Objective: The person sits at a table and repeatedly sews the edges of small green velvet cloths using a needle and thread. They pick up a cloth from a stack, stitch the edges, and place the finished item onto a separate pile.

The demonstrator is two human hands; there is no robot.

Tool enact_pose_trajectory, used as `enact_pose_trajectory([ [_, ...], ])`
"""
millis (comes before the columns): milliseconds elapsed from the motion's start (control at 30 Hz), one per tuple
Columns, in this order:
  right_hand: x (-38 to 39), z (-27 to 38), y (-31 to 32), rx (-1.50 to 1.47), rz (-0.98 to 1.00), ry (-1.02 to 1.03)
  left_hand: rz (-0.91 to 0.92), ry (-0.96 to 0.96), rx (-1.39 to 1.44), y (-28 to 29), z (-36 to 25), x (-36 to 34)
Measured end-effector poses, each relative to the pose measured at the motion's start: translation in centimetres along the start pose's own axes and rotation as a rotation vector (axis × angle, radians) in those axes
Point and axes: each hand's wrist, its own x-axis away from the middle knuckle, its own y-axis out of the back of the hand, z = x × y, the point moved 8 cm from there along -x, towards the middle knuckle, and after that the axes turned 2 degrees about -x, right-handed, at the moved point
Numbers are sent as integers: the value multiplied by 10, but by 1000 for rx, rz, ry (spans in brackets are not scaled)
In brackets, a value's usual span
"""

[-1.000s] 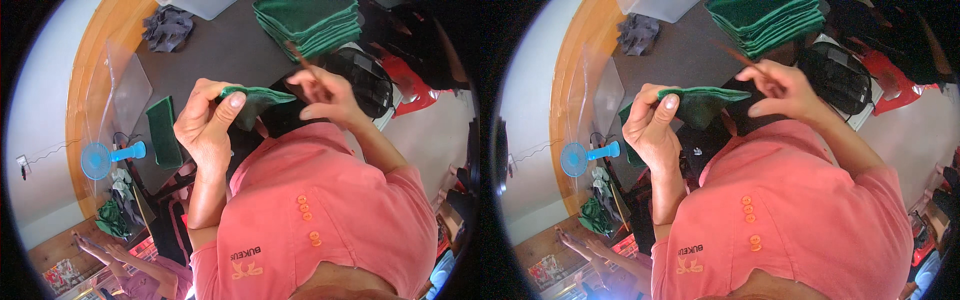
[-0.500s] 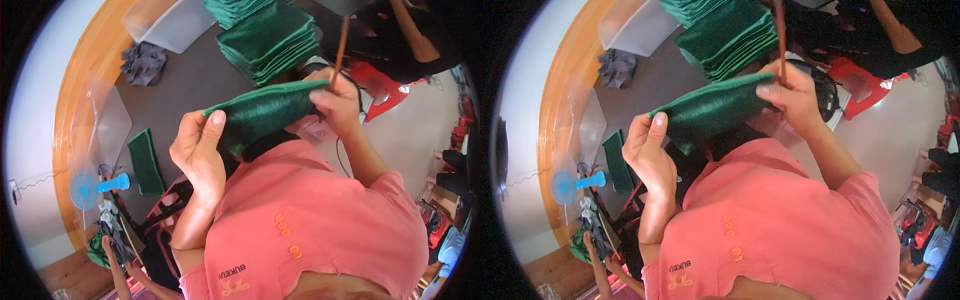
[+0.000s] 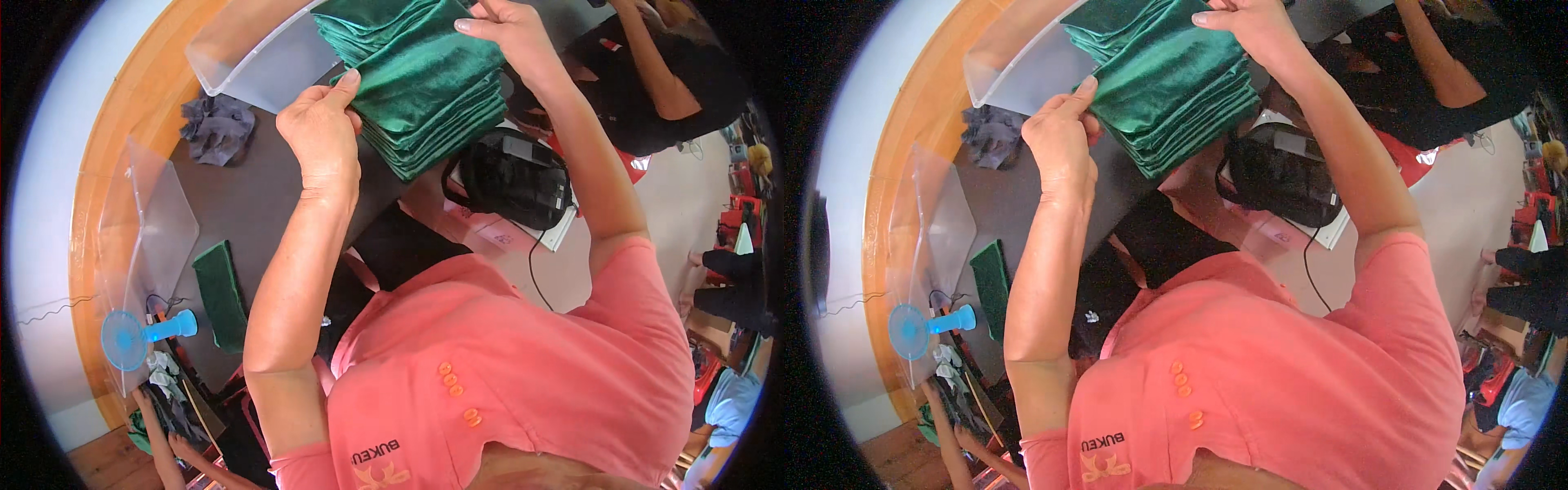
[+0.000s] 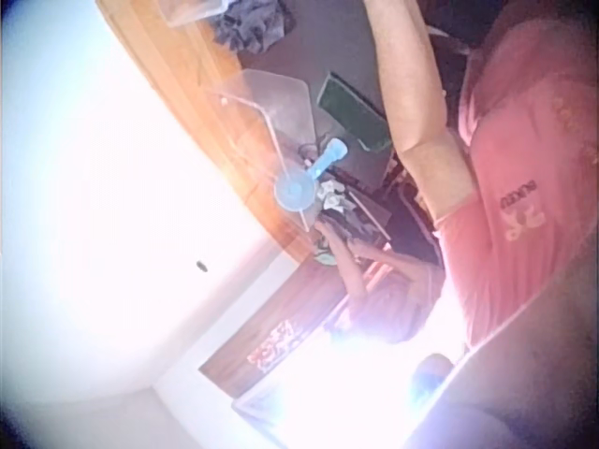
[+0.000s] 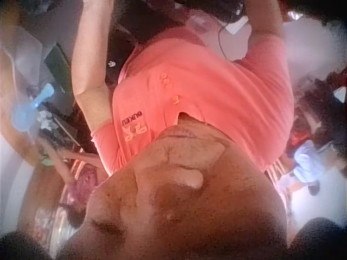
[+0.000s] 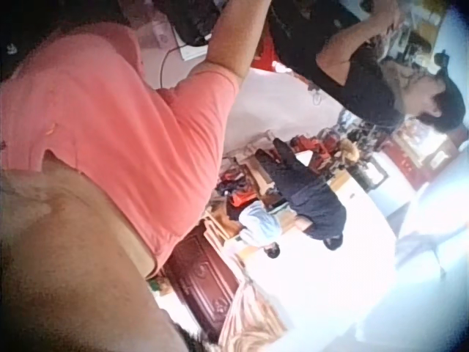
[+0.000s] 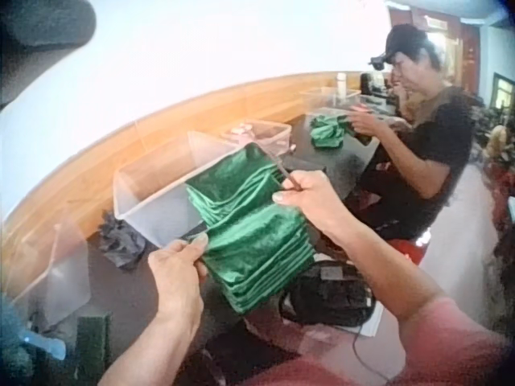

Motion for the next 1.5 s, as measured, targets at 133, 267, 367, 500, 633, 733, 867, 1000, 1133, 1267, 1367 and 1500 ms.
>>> enact_pose_trajectory([
  [133, -1, -17, -3, 22, 45, -19, 60, 52, -14, 2, 10, -7],
  [267, 2, -6, 1, -1, 36, 14, 101, 105, -52, 4, -2, -1],
  [367, 0, -5, -5, 101, 56, 28, 170, 136, -133, 6, -1, -11],
  [500, -2, -13, -8, 172, 67, 14, 90, -56, -502, 13, -1, -17],
  [633, -1, -18, -4, 83, 80, -16, 179, -721, -574, 5, -47, 36],
  [733, -3, -19, -6, 34, 107, -51, 355, -1014, -718, -15, -56, 65],
  [867, -7, -13, -11, 59, 73, 34, 380, -1058, -735, -20, -47, 70],
  [1000, -12, -31, -17, 102, 113, -9, 381, -1102, -755, -22, -45, 69],
  [1133, -14, -49, -24, 71, 149, 31, 408, -1155, -769, -25, -44, 70],
  [1267, -15, -51, -22, 23, 127, 85, 373, -1242, -808, -21, -51, 77],
  [1367, -13, -35, -14, -4, 63, 22, 383, -1285, -867, -21, -48, 74],
  [1500, -7, -34, -14, 289, 32, 176, 473, -1101, -702, -20, -48, 67],
])
